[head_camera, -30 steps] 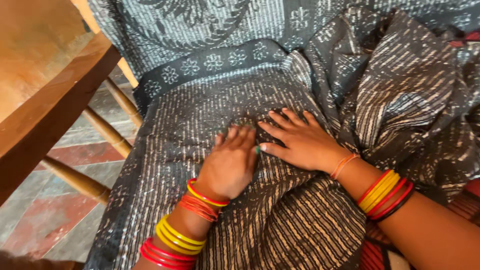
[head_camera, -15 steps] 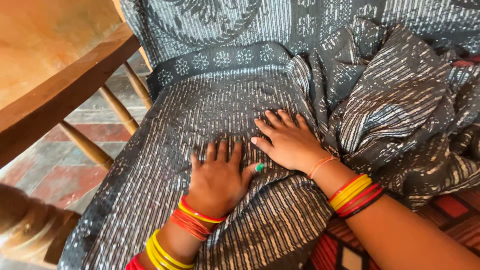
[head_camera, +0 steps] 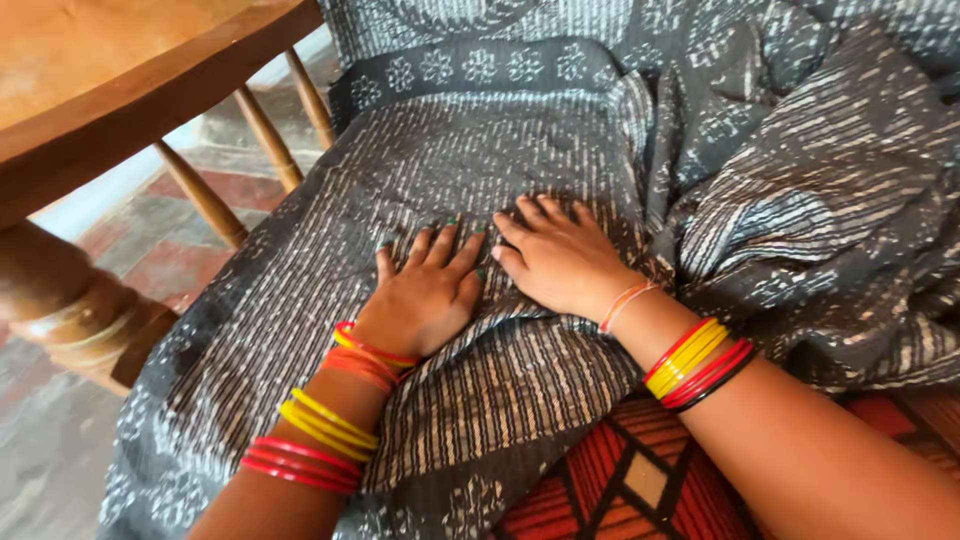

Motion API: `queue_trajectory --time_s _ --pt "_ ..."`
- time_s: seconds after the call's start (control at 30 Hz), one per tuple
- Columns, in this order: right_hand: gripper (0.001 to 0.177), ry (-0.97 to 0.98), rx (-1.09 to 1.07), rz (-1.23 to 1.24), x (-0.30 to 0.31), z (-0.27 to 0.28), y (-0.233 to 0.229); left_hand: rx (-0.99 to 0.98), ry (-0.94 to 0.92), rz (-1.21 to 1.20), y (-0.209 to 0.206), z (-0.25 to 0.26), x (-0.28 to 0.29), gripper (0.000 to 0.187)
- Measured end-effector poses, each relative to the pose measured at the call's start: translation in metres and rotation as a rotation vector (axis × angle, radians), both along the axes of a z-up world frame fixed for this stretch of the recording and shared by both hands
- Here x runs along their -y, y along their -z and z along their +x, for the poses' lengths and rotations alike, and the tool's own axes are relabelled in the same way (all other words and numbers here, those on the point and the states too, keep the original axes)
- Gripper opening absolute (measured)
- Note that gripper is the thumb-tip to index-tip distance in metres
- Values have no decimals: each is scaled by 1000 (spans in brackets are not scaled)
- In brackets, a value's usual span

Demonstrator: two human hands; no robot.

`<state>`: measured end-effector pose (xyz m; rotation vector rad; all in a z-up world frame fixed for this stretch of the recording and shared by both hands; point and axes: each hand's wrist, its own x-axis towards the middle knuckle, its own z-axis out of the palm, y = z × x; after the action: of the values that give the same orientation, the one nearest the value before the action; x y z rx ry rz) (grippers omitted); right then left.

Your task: The person folds a large piece of patterned fabric on a wooden chair. They smooth the fabric with their hands, fold it into sections, and adjust the edges to create a neat stack.

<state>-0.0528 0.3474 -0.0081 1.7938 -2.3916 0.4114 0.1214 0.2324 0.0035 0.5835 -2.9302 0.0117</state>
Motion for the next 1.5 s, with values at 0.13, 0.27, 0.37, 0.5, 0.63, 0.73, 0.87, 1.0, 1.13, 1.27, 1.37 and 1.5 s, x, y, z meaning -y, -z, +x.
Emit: queue_trajectory --time_s 0.13,0.27,0.37,0.5,0.63,0.73,0.87,1.0,1.13,1.27,1.37,1.5 --pt "60 -8 12 8 -4 3 -4 -38 9 -21 -5 0 -3 59" --pt "62 -1 43 52 -6 11 -12 33 -130 42 -10 0 -12 61" --pt "64 -53 63 155 -7 25 -11 49 -291 40 -12 13 -10 66" --pt "66 -74 90 172 -7 28 -13 63 -445 81 -19 60 18 76" --pt "67 -53 85 157 -10 29 -13 -9 -416 9 -21 115 61 80" --pt "69 -25 56 150 -12 38 -20 22 -410 -43 -12 133 83 79" --pt "71 -42 141 223 -11 58 -37 -7 -440 -137 0 137 95 82" --pt "77 -197 139 364 1 103 -47 -36 -455 -82 3 136 98 75" --pt "84 -273 37 457 17 142 -52 -57 -417 -111 1 136 95 69" --pt "83 -264 76 458 47 154 -54 -17 -296 -245 -1 144 91 61" --pt "84 -233 56 390 59 158 -45 37 -155 -311 -7 166 90 58" --pt "88 -280 12 255 57 153 -31 -155 -126 -154 -11 195 78 64"
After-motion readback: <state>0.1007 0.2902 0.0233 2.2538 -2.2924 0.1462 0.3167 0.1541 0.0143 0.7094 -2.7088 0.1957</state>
